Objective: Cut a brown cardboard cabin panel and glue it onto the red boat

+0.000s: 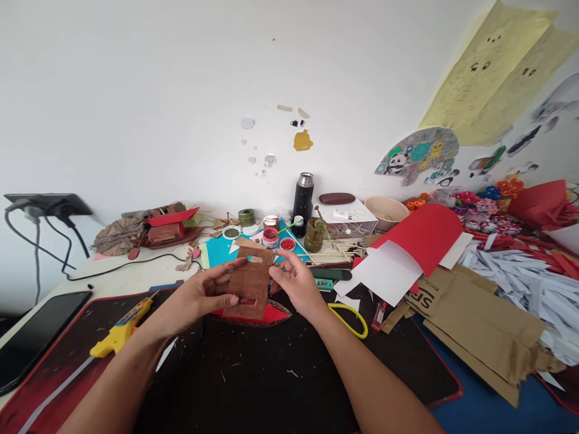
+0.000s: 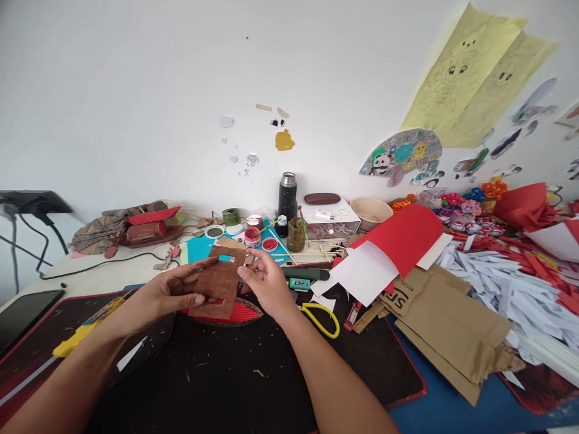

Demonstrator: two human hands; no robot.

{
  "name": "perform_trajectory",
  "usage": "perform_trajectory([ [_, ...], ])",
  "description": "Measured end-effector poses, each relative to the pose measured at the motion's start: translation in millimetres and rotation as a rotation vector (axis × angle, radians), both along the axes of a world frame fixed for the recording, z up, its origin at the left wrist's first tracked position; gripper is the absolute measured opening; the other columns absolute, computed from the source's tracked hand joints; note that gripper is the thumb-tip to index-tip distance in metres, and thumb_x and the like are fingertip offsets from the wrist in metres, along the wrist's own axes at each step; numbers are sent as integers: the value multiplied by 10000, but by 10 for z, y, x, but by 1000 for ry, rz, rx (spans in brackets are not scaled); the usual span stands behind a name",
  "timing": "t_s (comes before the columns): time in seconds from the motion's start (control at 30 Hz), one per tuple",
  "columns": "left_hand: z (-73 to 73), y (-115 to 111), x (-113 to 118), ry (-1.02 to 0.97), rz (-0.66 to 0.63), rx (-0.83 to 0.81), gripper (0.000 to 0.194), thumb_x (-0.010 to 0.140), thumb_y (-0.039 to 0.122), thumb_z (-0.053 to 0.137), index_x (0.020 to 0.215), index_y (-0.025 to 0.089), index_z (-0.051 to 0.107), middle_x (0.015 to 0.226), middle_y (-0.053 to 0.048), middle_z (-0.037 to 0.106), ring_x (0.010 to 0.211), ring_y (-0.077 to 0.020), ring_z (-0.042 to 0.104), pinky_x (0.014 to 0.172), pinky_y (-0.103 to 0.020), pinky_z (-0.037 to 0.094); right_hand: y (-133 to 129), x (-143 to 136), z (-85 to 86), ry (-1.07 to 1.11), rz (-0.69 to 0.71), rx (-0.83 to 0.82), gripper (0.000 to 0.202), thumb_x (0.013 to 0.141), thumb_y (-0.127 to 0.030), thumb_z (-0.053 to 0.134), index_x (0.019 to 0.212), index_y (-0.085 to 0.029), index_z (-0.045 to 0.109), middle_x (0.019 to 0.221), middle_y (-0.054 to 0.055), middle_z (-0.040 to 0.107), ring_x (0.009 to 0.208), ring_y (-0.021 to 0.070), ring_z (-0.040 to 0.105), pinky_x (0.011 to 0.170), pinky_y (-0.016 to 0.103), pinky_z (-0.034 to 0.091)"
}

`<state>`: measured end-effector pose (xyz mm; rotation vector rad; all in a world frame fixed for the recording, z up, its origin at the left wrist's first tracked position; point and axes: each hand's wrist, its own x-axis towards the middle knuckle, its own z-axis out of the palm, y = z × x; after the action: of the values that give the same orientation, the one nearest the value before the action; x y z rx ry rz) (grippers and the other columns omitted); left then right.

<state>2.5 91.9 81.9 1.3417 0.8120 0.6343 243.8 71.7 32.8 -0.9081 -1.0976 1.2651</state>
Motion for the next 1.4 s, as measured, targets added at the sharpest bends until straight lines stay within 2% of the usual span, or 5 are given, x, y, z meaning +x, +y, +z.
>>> perform_trajectory([
  [0.13,-10,-21,-19,0,-93,-41,816,815,321,879,1548,292,522,1392,-111,727,1268,-337,694,1013,-448,609,17,2,-21,71,-18,-86,633,778,-649,835,1225,-247,638,768,-23,697,566,168,639,586,325,501],
  [0.4,-14,-32,-67,26,-143,-24,874,865,329,832,1626,344,401,1494,-110,656,1371,-357,615,1043,-441,582,-10,21,7,131,26,-168,467,772,-648,836,793,-209,680,668,-9,668,546,151,588,585,317,476],
  [0.9,-3,46,-142,121,-8,120,592,832,391,810,1405,310,687,1497,-79,658,1357,-369,616,1104,-445,530,-31,0,6,85,92,-192,483,768,-648,831,830,-189,692,690,2,713,547,139,651,578,276,493],
  [1.13,57,19,-88,123,43,83,820,793,461,839,1545,340,535,1412,-86,715,1283,-368,664,1005,-409,576,-18,-16,-31,56,65,-190,486,749,-644,845,833,-190,693,683,-14,703,545,135,648,577,275,507],
  [1.4,-19,114,-152,210,6,114,395,818,509,822,1077,213,783,1054,-84,797,971,-281,727,856,-354,581,-30,-19,-19,60,73,-191,459,772,-622,834,847,-192,691,689,-12,699,541,138,650,574,278,502],
])
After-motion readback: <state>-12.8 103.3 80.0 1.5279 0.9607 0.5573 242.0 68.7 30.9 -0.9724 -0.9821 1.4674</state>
